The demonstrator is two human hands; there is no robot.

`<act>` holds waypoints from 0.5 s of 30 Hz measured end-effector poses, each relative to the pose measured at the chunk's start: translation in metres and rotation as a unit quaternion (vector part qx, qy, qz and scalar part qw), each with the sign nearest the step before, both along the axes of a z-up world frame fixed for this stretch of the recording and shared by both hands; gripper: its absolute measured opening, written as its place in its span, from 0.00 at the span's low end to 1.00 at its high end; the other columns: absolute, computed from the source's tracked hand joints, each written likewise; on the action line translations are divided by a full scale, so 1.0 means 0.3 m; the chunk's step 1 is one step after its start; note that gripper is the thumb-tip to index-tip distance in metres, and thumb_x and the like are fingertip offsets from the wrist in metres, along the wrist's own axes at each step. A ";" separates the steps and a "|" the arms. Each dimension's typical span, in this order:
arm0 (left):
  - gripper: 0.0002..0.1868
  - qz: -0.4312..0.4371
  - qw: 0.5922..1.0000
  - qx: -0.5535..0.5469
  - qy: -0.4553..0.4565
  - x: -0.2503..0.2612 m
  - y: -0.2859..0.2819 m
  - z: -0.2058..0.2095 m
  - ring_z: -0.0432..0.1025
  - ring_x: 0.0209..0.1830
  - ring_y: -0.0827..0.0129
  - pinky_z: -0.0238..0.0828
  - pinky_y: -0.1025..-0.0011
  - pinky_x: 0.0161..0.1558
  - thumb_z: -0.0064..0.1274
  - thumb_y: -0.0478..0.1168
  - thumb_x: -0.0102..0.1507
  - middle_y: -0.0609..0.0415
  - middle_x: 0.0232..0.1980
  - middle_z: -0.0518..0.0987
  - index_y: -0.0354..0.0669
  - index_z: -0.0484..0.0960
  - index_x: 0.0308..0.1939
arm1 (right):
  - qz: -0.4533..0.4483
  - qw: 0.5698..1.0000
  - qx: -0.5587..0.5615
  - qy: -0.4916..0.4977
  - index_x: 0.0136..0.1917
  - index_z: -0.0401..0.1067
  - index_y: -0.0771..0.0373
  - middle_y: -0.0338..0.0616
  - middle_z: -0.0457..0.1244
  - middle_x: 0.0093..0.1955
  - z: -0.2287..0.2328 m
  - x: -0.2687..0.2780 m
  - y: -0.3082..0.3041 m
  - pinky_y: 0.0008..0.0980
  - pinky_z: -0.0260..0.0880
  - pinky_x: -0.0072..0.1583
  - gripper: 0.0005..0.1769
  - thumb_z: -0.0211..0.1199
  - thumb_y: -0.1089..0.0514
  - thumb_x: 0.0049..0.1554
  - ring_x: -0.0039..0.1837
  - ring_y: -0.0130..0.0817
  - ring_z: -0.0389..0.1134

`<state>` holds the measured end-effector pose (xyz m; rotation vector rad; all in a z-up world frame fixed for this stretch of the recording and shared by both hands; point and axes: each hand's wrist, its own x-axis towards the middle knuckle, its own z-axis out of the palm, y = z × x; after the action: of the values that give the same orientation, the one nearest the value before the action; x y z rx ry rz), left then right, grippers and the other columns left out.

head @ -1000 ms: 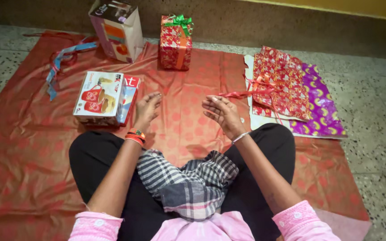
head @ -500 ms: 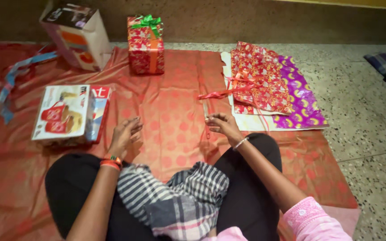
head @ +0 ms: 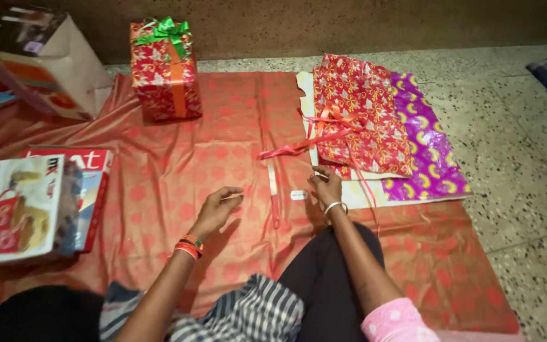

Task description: The person ties a green ribbon into a bow on a red floral-wrapped gift box, secures it with tape, and trims the ribbon ends. They then set the wrapped gift aside and unfold a sheet of red floral wrapping paper.

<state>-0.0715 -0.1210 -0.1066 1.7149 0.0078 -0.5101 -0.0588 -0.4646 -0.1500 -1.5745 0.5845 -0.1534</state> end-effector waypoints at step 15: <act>0.26 -0.152 0.894 0.331 -0.261 0.313 -0.575 0.026 0.41 0.82 0.43 0.33 0.37 0.75 0.56 0.51 0.57 0.38 0.81 0.50 0.58 0.82 0.59 | -0.105 0.952 -0.276 -0.080 0.60 0.77 0.63 0.52 0.68 0.55 -0.046 0.196 -0.200 0.39 0.72 0.58 0.21 0.69 0.62 0.52 0.54 0.42 0.70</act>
<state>0.0225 -0.2934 -0.0987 2.5052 -0.5387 -0.2618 0.0001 -0.5245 -0.1637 -2.0106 0.6108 -0.6445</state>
